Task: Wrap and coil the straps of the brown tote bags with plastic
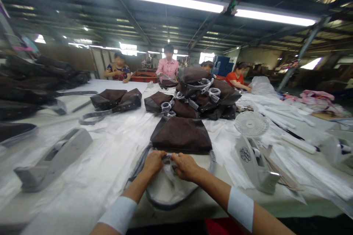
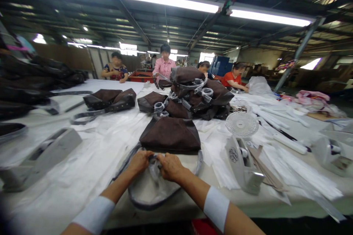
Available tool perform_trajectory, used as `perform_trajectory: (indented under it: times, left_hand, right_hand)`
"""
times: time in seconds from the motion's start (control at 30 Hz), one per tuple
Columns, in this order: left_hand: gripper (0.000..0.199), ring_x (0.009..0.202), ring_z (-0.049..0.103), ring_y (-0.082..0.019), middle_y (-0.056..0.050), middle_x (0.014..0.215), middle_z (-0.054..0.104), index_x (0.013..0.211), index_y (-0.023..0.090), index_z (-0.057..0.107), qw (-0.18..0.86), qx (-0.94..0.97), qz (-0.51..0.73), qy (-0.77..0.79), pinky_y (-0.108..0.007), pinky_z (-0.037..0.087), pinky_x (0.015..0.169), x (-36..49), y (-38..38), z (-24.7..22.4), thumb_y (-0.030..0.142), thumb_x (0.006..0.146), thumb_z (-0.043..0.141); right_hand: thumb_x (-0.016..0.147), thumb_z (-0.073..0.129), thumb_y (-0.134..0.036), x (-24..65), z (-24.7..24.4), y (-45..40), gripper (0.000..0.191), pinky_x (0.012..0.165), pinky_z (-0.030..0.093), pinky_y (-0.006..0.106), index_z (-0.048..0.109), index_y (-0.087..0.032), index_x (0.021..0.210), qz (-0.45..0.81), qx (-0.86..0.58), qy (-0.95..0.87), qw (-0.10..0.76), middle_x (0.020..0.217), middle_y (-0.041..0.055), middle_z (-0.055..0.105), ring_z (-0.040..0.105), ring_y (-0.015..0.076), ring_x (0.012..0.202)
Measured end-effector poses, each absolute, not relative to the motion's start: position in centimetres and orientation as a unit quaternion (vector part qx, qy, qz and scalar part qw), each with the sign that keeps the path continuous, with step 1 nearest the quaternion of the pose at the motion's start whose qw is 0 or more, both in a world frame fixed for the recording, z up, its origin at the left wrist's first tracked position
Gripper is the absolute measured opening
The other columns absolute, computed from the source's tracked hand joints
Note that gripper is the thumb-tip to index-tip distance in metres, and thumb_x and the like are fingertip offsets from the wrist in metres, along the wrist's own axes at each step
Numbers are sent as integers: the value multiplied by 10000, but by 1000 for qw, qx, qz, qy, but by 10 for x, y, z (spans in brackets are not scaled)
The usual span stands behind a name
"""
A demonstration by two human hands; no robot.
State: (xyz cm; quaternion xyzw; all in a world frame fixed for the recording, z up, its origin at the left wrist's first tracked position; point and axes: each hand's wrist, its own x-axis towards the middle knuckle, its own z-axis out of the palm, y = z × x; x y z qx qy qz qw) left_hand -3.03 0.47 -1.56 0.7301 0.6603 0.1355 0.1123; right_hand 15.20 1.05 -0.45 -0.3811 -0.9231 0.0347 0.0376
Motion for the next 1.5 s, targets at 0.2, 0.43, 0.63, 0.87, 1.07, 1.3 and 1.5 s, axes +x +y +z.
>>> perform_trajectory:
  times: [0.2,0.43,0.63,0.87,1.07,1.3,1.5]
  left_hand:
    - [293,921,637,-192,-64,966,711,996,228,673,143,730,163,649,-273,433,797,-30,4,-14,199,818,442]
    - [300,926,622,-215,-73,976,696,997,199,647,157,713,158,665,-277,437,770,-33,5,-22,281,711,606]
    - [258,889,636,-231,-93,890,703,896,200,670,150,715,137,669,-301,438,734,-23,9,-27,142,727,483]
    - [271,938,629,-250,-113,933,694,907,207,686,136,710,119,681,-325,450,768,-14,9,-25,153,752,470]
    - [235,929,629,-282,-159,931,676,890,154,669,126,696,116,697,-357,464,763,-14,7,-27,224,780,473]
    - [296,967,604,-262,-165,980,673,968,151,668,164,687,150,692,-359,435,819,-15,5,-27,175,773,447]
    - [194,745,594,-170,-32,738,676,761,156,701,254,706,196,631,-243,410,647,-30,12,-29,187,674,531]
  right_hand:
    - [767,453,-171,147,-5,20,510,699,396,288,334,-226,1260,69,-355,-931,55,920,59,652,625,233,850]
    - [763,505,-244,129,-4,19,504,665,392,312,325,-222,1233,62,-444,-893,46,856,89,680,651,275,800]
    - [734,451,-148,120,-1,14,474,674,407,338,373,-207,1198,62,-472,-879,21,893,121,675,644,293,827]
    - [694,495,-91,134,24,34,434,614,433,221,540,-249,1096,147,-358,-920,-68,935,3,672,646,167,767]
    - [743,515,-57,127,31,45,241,574,427,221,670,-169,889,110,-256,-952,-128,754,13,651,594,135,633]
    - [851,464,-186,125,25,37,209,689,451,301,666,-188,797,0,-224,-970,-91,1081,64,617,549,233,958]
    - [779,543,-278,117,12,28,223,676,478,310,680,-143,892,-25,-346,-934,-80,927,142,664,632,247,827]
